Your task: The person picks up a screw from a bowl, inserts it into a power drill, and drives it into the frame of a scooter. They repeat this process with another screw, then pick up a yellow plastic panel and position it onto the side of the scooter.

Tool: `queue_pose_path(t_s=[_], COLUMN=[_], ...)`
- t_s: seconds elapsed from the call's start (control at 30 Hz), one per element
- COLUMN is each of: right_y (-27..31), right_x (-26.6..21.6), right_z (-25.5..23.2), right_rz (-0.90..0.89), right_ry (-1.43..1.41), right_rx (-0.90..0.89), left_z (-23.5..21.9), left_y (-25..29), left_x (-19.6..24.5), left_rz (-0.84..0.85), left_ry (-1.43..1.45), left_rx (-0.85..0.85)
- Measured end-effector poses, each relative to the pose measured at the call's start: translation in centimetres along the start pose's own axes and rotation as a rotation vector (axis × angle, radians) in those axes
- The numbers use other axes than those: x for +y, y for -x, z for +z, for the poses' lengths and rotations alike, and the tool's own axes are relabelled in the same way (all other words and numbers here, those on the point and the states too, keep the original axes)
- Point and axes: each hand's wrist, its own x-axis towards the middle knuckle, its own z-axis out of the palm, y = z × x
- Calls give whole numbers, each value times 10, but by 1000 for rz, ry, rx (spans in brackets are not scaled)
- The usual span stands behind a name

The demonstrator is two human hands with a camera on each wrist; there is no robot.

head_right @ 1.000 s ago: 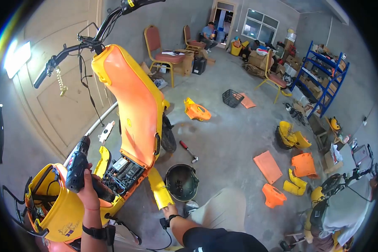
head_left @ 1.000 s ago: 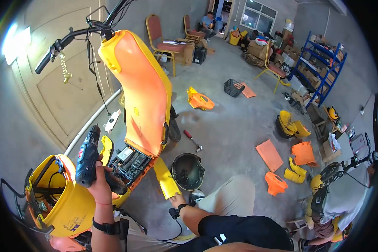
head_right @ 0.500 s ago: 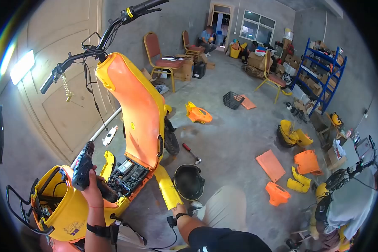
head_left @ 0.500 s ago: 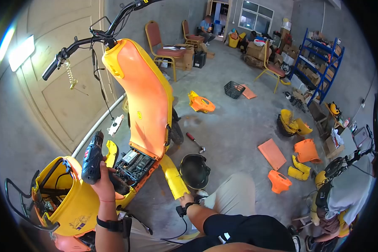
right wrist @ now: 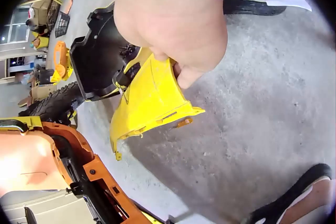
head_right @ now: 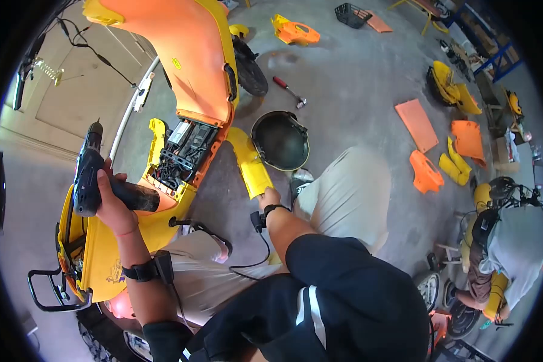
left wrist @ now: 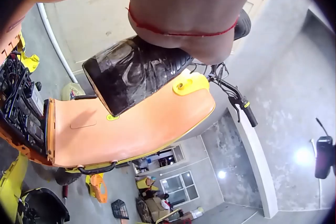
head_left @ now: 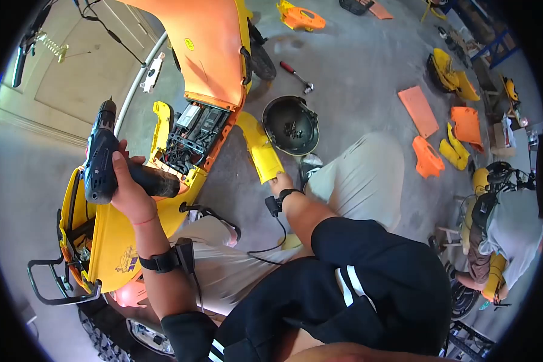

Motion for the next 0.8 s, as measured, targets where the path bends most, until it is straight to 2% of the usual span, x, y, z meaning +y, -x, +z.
queue_pose_path(t_s=[0.07,0.1,0.17,0.2,0.27,0.33,0.43,0.47,0.53,0.57,0.63,0.67,0.7,0.73,0.77,0.8], right_y=[18,15,3,8,25,-79,-58,-51,-48,-48,1,19,33,35,28,27], right_x=[-30,-26,-11,-18,-43,138,116,106,105,105,20,-19,-48,-54,-52,-55], right_z=[-15,-12,-5,-10,-29,71,66,60,59,57,10,-16,-37,-42,-36,-38], right_rz=[108,123,385,390,-78,-25,-53,-22,12,80,36,39,59,78,185,187], right_ry=[-74,-84,-1269,-1277,441,-1026,-874,-624,-378,-494,176,174,318,461,361,358], right_rx=[49,50,146,153,131,121,145,140,125,142,166,163,98,33,128,128], left_z=[1,0,-2,-2,0,1,3,4,3,4,4,5,6,7,9,10], left_y=[0,0,-2,-2,-2,-2,-2,-2,-2,-1,-1,0,0,0,0,1], left_x=[0,-2,-6,-7,-7,-10,-11,-12,-14,-14,-16,-16,-17,-17,-17,-16], left_rz=[12,7,3,2,-19,-17,-45,-62,-78,-74,-72,-78,-83,-84,-85,-86], left_ry=[-29,-38,-53,-56,-41,-37,-19,-10,-9,-28,-51,-58,-64,-66,-68,-69], left_rx=[10,-5,-1,-12,-8,-5,-7,-6,-4,-10,-16,-20,-26,-30,-29,-27])
